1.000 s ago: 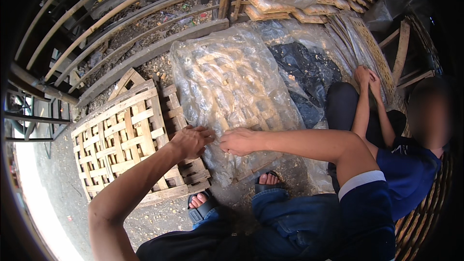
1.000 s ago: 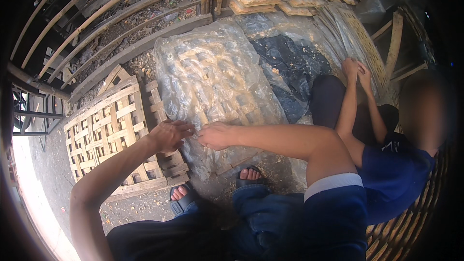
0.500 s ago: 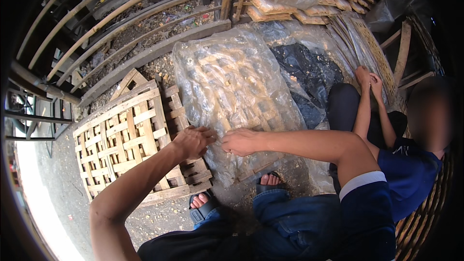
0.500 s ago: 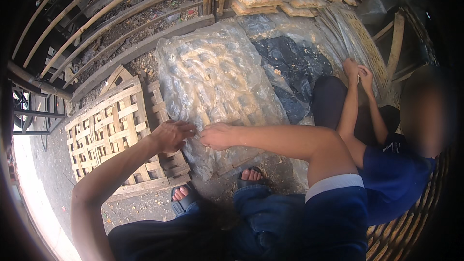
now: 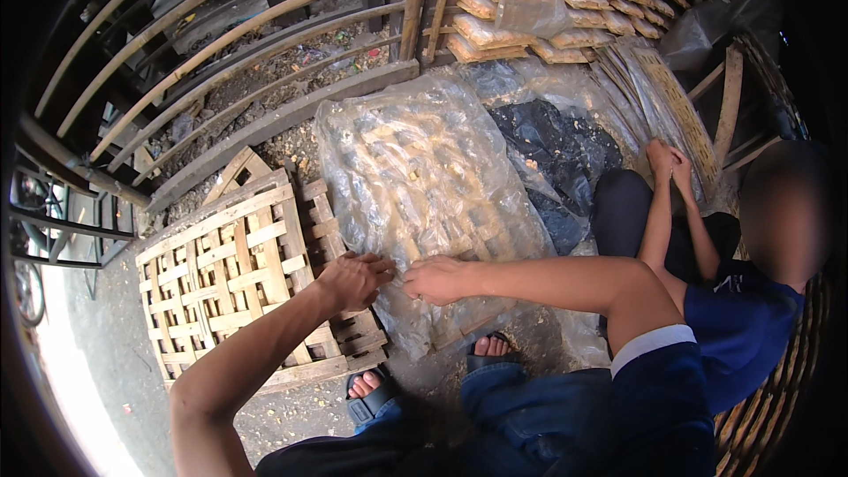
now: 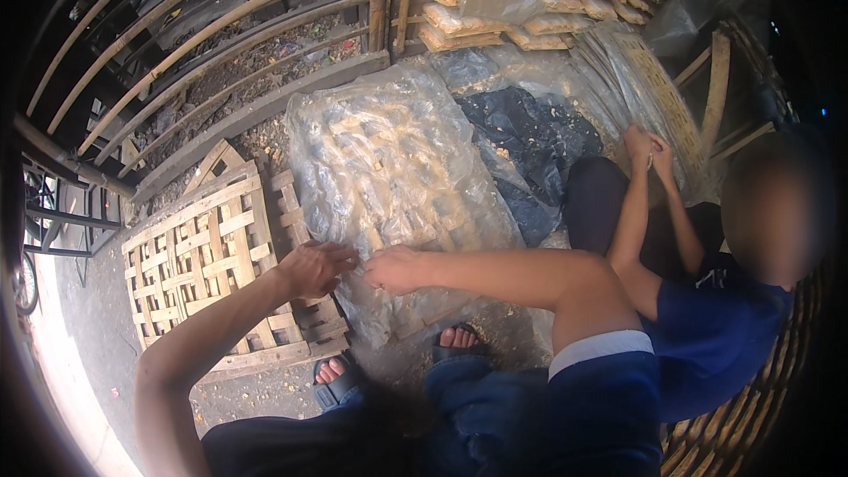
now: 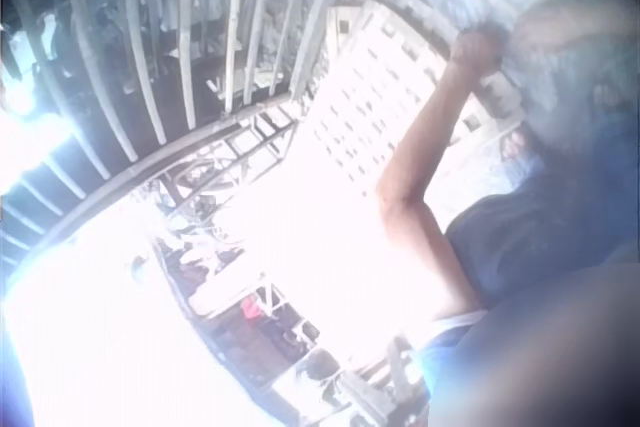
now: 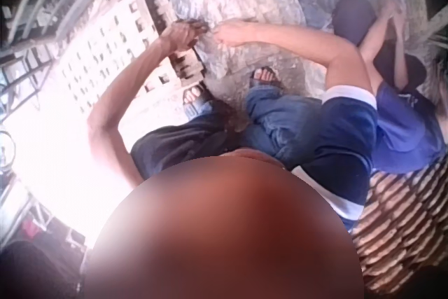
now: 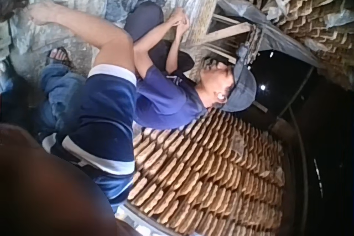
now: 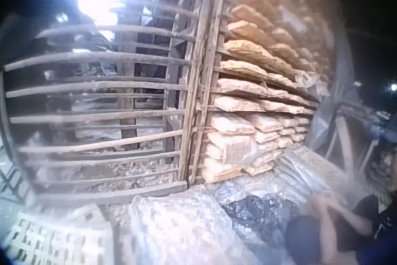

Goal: The person sits on the floor and assembles a bamboo tray by placing a plastic sheet over a base, positioning a woven bamboo grid on top, and pressing it down. They then cover the assembled tray with another plastic sheet.

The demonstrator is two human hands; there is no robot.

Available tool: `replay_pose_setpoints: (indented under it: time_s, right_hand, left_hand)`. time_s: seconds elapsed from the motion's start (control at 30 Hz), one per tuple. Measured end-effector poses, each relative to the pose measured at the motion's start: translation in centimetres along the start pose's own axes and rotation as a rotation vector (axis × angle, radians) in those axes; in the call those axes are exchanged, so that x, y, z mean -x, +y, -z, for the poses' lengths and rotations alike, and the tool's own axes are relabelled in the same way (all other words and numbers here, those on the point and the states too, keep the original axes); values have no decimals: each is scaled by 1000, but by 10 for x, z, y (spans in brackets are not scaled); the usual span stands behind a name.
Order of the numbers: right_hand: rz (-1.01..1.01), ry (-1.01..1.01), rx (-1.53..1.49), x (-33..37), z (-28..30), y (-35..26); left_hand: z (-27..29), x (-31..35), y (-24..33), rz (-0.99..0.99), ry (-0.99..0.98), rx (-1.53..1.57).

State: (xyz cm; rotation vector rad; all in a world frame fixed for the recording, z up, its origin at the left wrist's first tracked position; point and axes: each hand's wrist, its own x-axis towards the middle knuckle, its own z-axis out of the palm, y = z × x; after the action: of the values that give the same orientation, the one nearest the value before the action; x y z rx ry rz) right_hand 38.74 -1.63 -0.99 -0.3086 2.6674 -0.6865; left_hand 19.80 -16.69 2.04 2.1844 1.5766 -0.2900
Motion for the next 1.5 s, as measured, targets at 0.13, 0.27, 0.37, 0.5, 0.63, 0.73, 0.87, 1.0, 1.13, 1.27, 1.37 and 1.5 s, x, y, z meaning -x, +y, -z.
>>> replay_pose_setpoints:
  time_s: [0.13,0.27,0.37,0.5,0.63,0.73,0.87,1.0,1.13,1.27,1.37,1.5]
  right_hand:
    - [-1,-24,-21,1,2,0]
    - [44,-47,-20,3,7,-1]
    - [66,-43,-28,4,7,2]
    - [41,-33,0,2,3,2]
    - [32,-5,4,3,-3,5]
    - [42,4,2,2,-3,4]
    - [43,-12,-1,1,-2,4]
    - [51,11,4,3,-3,6]
    - [65,24,-3,4,-1,5]
    - [74,31,-20,5,1,4]
    - [76,33,-22,3,0,5]
    - [81,44,-30,4,0,5]
  left_hand:
    - [-3,1,-1,-20,106,7]
    - [2,2,-1,-23,5,-14]
    - [2,1,0,-17,6,-22]
    - [8,2,1,0,-31,-11]
    - [4,-1,1,-7,-12,-1]
    - [0,2,-1,-17,37,-15]
    - [-1,0,-2,-7,14,10]
    - [0,-1,-1,-6,7,9]
    - [1,0,-1,-6,13,4]
    - [5,0,0,0,-21,11]
    - [3,0,0,-7,-6,2]
    - [3,1,0,-7,1,0]
